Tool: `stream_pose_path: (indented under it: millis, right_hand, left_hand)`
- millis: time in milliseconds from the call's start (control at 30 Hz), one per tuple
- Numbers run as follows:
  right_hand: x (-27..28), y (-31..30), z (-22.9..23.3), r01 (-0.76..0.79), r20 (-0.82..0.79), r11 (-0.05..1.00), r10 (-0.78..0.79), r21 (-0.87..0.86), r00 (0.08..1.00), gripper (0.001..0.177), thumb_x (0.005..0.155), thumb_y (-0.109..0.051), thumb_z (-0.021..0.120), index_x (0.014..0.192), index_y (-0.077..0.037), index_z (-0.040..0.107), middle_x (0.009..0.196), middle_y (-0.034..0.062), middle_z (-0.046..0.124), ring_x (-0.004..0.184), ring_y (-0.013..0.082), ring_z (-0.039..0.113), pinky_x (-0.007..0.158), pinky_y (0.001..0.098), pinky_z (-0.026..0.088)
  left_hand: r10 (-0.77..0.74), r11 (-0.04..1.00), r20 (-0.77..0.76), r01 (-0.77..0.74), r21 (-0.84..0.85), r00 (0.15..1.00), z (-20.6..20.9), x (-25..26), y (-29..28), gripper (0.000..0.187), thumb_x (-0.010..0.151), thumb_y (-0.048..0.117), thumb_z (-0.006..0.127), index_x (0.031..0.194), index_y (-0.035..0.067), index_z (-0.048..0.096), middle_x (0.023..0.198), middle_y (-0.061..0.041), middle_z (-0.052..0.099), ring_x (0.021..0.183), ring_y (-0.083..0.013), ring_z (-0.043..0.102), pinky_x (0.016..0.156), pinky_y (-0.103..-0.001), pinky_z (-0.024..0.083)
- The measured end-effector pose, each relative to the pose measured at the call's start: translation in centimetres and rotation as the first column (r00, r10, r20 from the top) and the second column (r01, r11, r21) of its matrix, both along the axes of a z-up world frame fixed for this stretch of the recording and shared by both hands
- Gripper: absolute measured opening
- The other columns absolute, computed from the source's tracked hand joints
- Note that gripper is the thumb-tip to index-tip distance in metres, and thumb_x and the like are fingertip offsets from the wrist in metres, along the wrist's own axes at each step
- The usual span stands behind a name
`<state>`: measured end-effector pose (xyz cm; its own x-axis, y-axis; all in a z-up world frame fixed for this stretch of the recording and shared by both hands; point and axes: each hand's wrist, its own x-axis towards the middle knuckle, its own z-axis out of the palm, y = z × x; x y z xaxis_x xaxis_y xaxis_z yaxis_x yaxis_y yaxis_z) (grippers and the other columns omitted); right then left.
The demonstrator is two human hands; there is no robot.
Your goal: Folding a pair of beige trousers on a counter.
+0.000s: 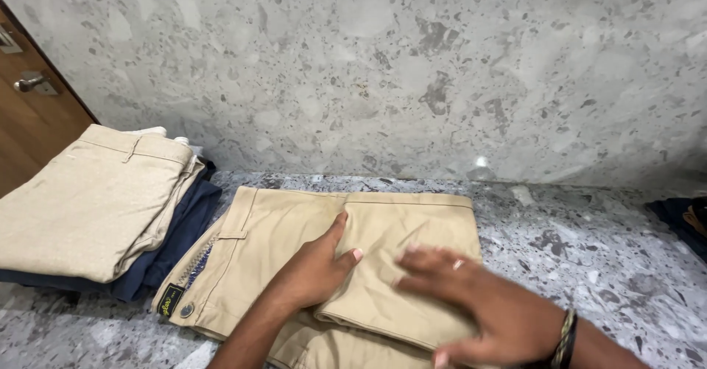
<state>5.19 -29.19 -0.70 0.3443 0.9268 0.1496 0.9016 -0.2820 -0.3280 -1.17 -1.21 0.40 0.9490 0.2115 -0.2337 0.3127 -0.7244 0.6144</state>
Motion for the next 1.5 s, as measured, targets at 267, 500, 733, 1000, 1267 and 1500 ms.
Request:
stream_pose_path:
  millis: [267,500,733,1000,1267,1500]
  right_hand:
    - [-1.8,-1.9,-0.9,-0.215,-0.046,0.946,0.21,-0.241,0.977,0.077,0.106,-0.054,0.033,0.168,-0.01,0.024,0.177,0.013,0.017,0.158,0.0272,0.012,0.124,0.0577,0.005]
    - [-0.2,-4.5,-1.2,0.114,-0.166,0.993,-0.116,-0.026,0.979,0.071,0.101,-0.055,0.056,0.162,-0.021,0.044,0.171,0.0042,0.027,0.156,0.0272,0.018,0.124,0.0501,0.01]
    - [2.4,-3.8,-0.4,0.282,-0.097,0.947,-0.298,-0.153,0.95,0.126,0.072,-0.066,0.081,0.167,-0.017,0.013,0.177,0.0092,0.009,0.158,0.0252,0.004,0.123,0.0492,0.001]
    - [0.1,-5.6,-2.4,0.097,0.045,0.995,-0.095,-0.026,0.994,0.128,0.081,-0.072,0.082,0.165,-0.003,0.014,0.169,0.0242,0.006,0.159,0.042,0.002,0.12,0.0627,0.001]
    - [0.0,-4.1,-19.4,-0.124,0.717,0.975,-0.046,0.182,0.695,0.049,0.106,-0.019,0.05,0.149,0.002,0.044,0.157,0.0209,0.043,0.144,0.0359,0.047,0.117,0.0462,0.043]
    - [1.5,-5.4,-34.8,0.003,0.837,0.903,-0.398,0.429,0.375,0.028,0.112,-0.025,0.048,0.138,-0.02,0.057,0.137,-0.0033,0.066,0.126,0.0172,0.061,0.097,0.028,0.048]
  left_hand:
    - [0.018,0.851,0.187,0.083,-0.518,0.982,-1.8,-0.3,0.0,0.08,0.096,0.021,0.063,0.162,0.016,0.018,0.155,-0.012,0.054,0.134,-0.0178,0.058,0.109,-0.031,0.045]
    - [0.036,0.644,-0.052,-0.064,-0.762,0.998,0.6,-0.7,-2.4,0.093,0.091,0.017,0.067,0.164,0.032,0.01,0.145,-0.014,0.061,0.117,-0.02,0.065,0.095,-0.033,0.054]
    - [-0.068,0.618,0.069,0.097,-0.781,0.995,-1.3,-0.3,-0.8,0.107,0.078,0.005,0.08,0.161,0.026,0.017,0.149,-0.011,0.058,0.123,-0.0168,0.063,0.1,-0.032,0.054]
    - [-0.255,0.902,0.002,0.237,0.361,0.967,3.5,-2.3,-2.4,0.083,0.078,0.037,0.087,0.152,0.027,0.049,0.151,-0.013,0.05,0.139,-0.0309,0.049,0.113,-0.04,0.041]
    - [-0.811,0.581,0.329,0.596,0.554,0.484,-0.2,5.6,-9.4,0.046,0.103,0.034,0.047,0.147,0.02,0.054,0.162,-0.008,0.041,0.156,-0.0306,0.029,0.124,-0.052,0.022]
    - [-0.845,0.511,0.142,0.699,0.5,0.516,-1.9,10.7,-8.4,0.059,0.104,0.052,0.026,0.157,0.03,0.038,0.169,-0.006,0.025,0.155,-0.0328,0.017,0.121,-0.06,0.009]
